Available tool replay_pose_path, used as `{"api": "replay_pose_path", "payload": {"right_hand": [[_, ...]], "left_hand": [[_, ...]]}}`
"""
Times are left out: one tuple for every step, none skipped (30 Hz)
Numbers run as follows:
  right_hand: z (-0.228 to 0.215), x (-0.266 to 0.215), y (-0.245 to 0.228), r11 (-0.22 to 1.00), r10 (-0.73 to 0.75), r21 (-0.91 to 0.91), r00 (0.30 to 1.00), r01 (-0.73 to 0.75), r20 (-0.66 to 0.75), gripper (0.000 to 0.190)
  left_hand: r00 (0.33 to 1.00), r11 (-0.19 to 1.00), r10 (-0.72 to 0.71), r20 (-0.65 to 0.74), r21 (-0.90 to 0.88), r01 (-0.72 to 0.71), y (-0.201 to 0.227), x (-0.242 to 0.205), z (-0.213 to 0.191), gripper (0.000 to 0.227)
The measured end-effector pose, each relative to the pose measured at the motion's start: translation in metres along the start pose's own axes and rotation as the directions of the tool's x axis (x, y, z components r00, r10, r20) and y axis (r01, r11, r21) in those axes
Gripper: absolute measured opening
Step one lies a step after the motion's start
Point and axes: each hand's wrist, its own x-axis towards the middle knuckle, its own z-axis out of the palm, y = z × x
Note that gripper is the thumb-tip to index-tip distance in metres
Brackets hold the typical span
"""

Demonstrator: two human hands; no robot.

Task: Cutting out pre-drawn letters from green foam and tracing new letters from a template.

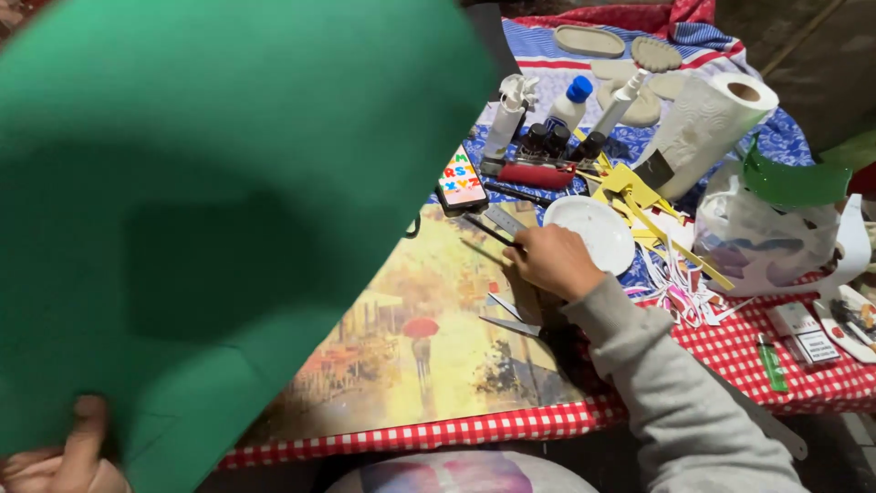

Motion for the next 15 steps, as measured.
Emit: {"api": "replay_pose_path", "payload": {"right_hand": [[0.006,0.006,0.000,1.000,0.001,0.000,1.000,-0.001,0.006,0.027],[0.010,0.015,0.000,0.999,-0.010,-0.031,0.999,0.012,0.047,0.029],[0.015,0.023,0.000,0.998,-0.020,-0.062,0.996,0.026,0.088,0.030],[0.013,0.021,-0.002,0.998,-0.023,-0.061,0.996,0.029,0.091,0.030],[0.011,0.019,-0.004,0.997,-0.037,-0.060,0.998,0.040,0.050,0.031],[0.009,0.018,-0.006,0.997,-0.051,-0.057,0.999,0.051,0.009,0.032],[-0.002,0.004,-0.010,0.997,-0.054,-0.054,0.998,0.055,0.012,0.032],[-0.016,-0.008,-0.014,1.000,-0.002,0.015,0.997,0.001,0.074,0.032],[-0.029,-0.020,-0.017,0.995,0.045,0.081,0.989,-0.056,0.140,0.034],[-0.036,-0.042,-0.019,0.995,0.039,0.085,0.988,-0.052,0.148,0.034],[-0.043,-0.063,-0.019,0.994,0.060,0.079,0.971,-0.080,0.230,0.033],[-0.052,-0.083,-0.019,0.992,0.080,0.068,0.949,-0.106,0.305,0.033],[-0.045,-0.100,-0.015,0.993,0.074,0.069,0.948,-0.101,0.309,0.033],[-0.039,-0.118,-0.010,0.989,0.073,0.099,0.951,-0.107,0.301,0.045],[-0.033,-0.136,-0.006,0.985,0.071,0.128,0.953,-0.113,0.293,0.058]], "left_hand": [[1.000,0.999,0.016,-0.021,0.029,-0.016,0.000,0.002,0.009,0.029],[0.998,0.998,0.035,-0.046,0.057,-0.033,0.001,0.003,0.019,0.028],[0.996,0.995,0.055,-0.070,0.084,-0.049,0.004,0.002,0.030,0.026],[0.996,0.995,0.053,-0.071,0.088,-0.047,0.016,0.002,0.040,0.026],[0.977,0.970,-0.198,-0.085,0.129,0.207,0.029,0.003,0.050,0.027],[0.895,0.880,-0.435,-0.104,0.163,0.446,0.040,0.004,0.059,0.032],[0.894,0.878,-0.436,-0.106,0.168,0.448,0.065,0.009,0.074,0.032],[0.807,0.786,-0.576,-0.127,0.182,0.590,0.089,0.014,0.090,0.036],[0.698,0.672,-0.701,-0.148,0.190,0.715,0.114,0.019,0.106,0.042],[0.694,0.667,-0.703,-0.155,0.197,0.719,0.142,0.026,0.120,0.042],[0.848,0.837,-0.529,-0.006,-0.166,0.521,0.170,0.032,0.134,0.025],[0.959,0.804,-0.280,0.051,-0.532,0.263,0.197,0.041,0.151,0.034],[0.958,0.807,-0.283,0.047,-0.528,0.264,0.204,0.045,0.157,0.034],[0.977,0.836,-0.205,0.062,-0.507,0.208,0.210,0.049,0.163,0.035],[0.989,0.861,-0.126,0.080,-0.487,0.149,0.217,0.052,0.169,0.036]]}}
